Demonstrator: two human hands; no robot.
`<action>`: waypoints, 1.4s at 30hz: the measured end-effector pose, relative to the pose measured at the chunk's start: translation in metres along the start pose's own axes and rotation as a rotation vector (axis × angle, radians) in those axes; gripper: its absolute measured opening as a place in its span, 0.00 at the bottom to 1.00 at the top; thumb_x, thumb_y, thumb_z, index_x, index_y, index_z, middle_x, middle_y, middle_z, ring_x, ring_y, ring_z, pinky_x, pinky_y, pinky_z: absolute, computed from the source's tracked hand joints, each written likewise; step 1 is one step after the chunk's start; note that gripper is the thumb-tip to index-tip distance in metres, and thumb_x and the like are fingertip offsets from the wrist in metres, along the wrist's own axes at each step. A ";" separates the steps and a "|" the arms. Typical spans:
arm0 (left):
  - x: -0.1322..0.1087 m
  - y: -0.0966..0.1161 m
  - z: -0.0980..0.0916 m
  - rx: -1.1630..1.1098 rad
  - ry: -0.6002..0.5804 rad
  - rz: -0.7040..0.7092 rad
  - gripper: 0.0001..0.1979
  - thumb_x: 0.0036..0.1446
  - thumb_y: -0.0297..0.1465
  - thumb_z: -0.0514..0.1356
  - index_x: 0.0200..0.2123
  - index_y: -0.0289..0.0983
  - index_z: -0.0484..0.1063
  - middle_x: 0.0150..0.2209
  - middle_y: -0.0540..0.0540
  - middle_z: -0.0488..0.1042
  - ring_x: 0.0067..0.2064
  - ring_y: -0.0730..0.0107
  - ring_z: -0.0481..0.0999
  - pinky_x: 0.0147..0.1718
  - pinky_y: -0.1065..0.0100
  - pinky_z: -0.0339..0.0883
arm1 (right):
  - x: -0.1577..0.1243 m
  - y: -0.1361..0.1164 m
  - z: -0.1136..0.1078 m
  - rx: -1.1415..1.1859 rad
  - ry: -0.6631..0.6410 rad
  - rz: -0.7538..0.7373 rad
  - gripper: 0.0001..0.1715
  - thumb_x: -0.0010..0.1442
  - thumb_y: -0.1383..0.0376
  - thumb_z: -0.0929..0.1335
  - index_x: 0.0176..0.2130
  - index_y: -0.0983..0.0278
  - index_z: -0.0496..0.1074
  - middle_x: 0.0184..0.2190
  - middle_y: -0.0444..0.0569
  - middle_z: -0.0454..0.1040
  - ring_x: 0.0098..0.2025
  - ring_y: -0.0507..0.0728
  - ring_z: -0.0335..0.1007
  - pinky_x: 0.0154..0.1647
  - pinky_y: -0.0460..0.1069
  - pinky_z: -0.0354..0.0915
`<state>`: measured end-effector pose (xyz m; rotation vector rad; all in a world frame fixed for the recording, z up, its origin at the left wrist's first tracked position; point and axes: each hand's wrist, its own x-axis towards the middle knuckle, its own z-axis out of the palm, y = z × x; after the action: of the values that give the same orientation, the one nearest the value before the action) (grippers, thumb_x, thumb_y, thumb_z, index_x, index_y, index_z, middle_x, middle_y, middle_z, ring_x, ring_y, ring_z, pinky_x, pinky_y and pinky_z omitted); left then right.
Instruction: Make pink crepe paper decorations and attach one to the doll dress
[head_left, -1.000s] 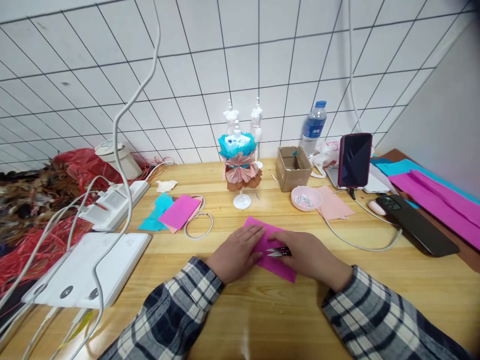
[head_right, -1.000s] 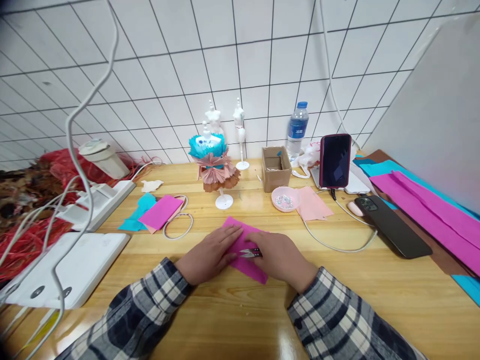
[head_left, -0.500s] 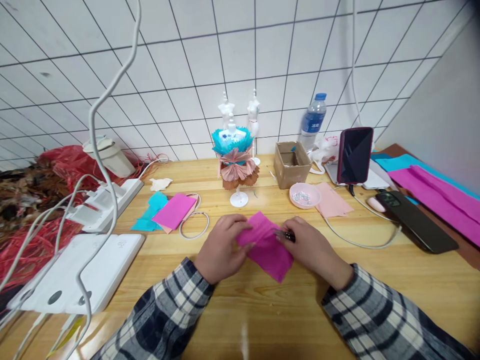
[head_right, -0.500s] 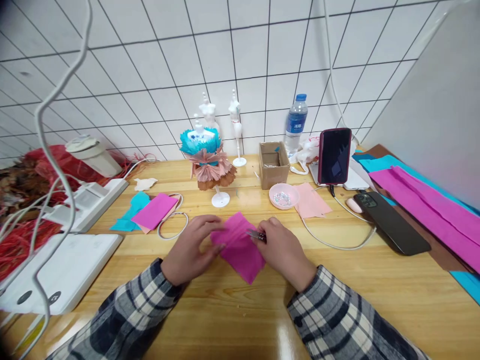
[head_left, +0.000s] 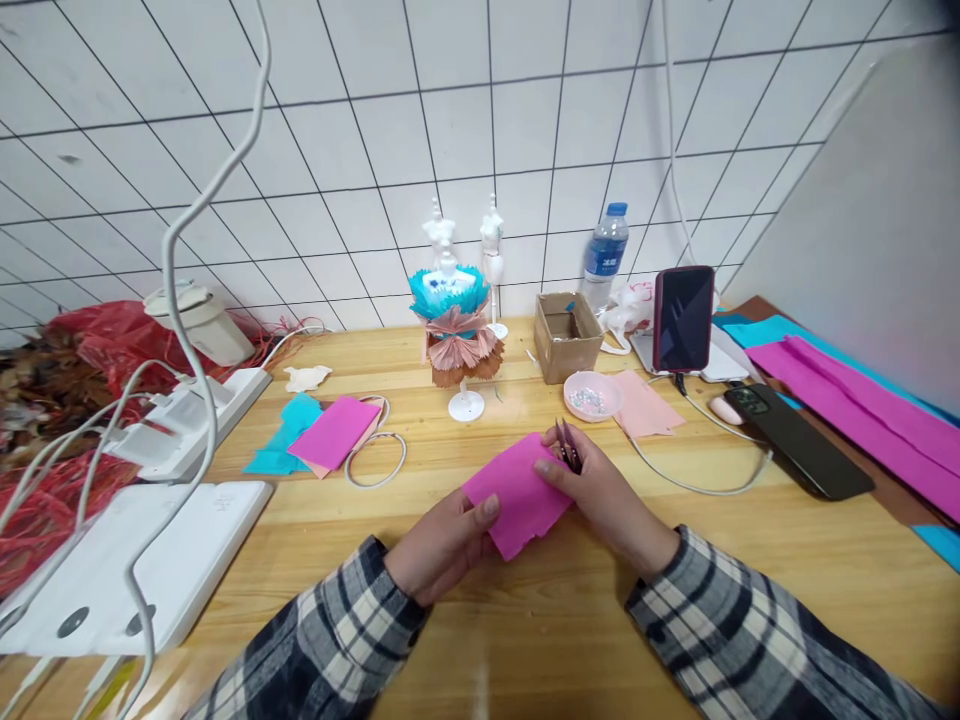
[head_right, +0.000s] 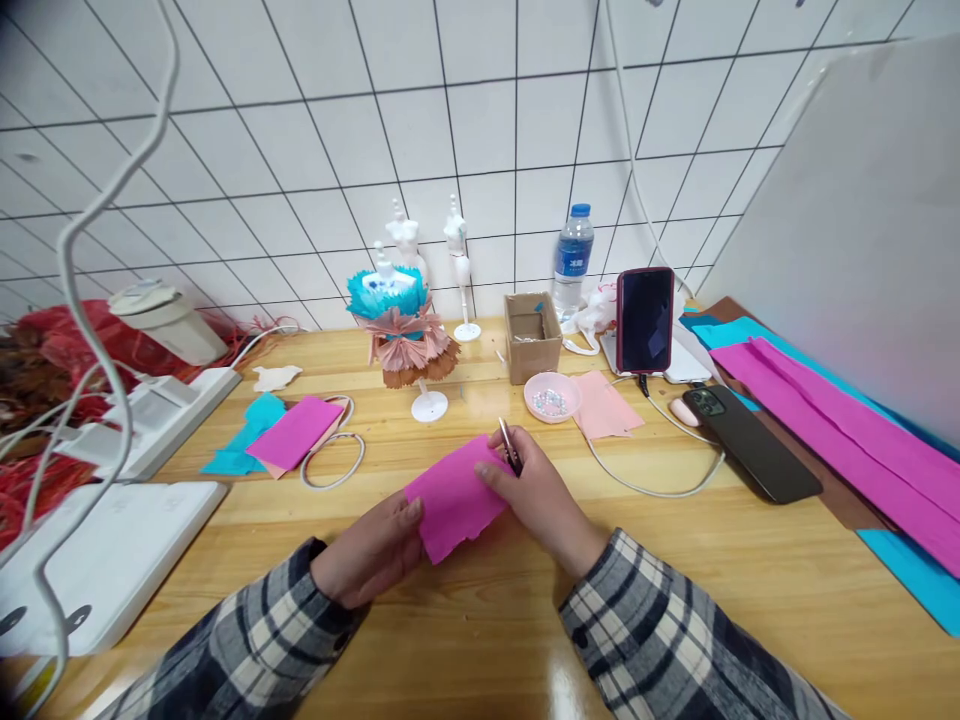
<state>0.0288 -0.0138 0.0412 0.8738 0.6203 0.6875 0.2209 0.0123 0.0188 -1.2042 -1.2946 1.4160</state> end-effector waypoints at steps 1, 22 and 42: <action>0.002 -0.003 0.004 -0.025 0.035 0.002 0.32 0.51 0.44 0.66 0.58 0.40 0.67 0.58 0.38 0.70 0.56 0.54 0.70 0.53 0.58 0.63 | 0.000 0.001 0.002 -0.029 -0.002 -0.038 0.23 0.53 0.53 0.70 0.42 0.61 0.60 0.32 0.42 0.65 0.33 0.53 0.64 0.33 0.47 0.62; 0.015 -0.015 -0.032 0.390 0.450 0.274 0.14 0.51 0.36 0.67 0.31 0.37 0.65 0.25 0.54 0.65 0.27 0.74 0.62 0.28 0.71 0.59 | -0.014 0.009 0.017 -0.131 -0.372 0.236 0.30 0.62 0.38 0.53 0.35 0.60 0.59 0.19 0.37 0.61 0.14 0.48 0.53 0.11 0.43 0.52; 0.011 -0.009 -0.029 0.547 0.529 0.255 0.13 0.51 0.37 0.66 0.27 0.35 0.66 0.23 0.53 0.67 0.26 0.74 0.65 0.27 0.71 0.60 | -0.013 0.007 0.015 -0.198 -0.372 0.091 0.35 0.61 0.36 0.53 0.33 0.63 0.63 0.20 0.39 0.58 0.22 0.50 0.52 0.24 0.47 0.51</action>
<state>0.0174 0.0042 0.0164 1.3036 1.2203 1.0156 0.2090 -0.0034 0.0136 -1.1754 -1.6846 1.6649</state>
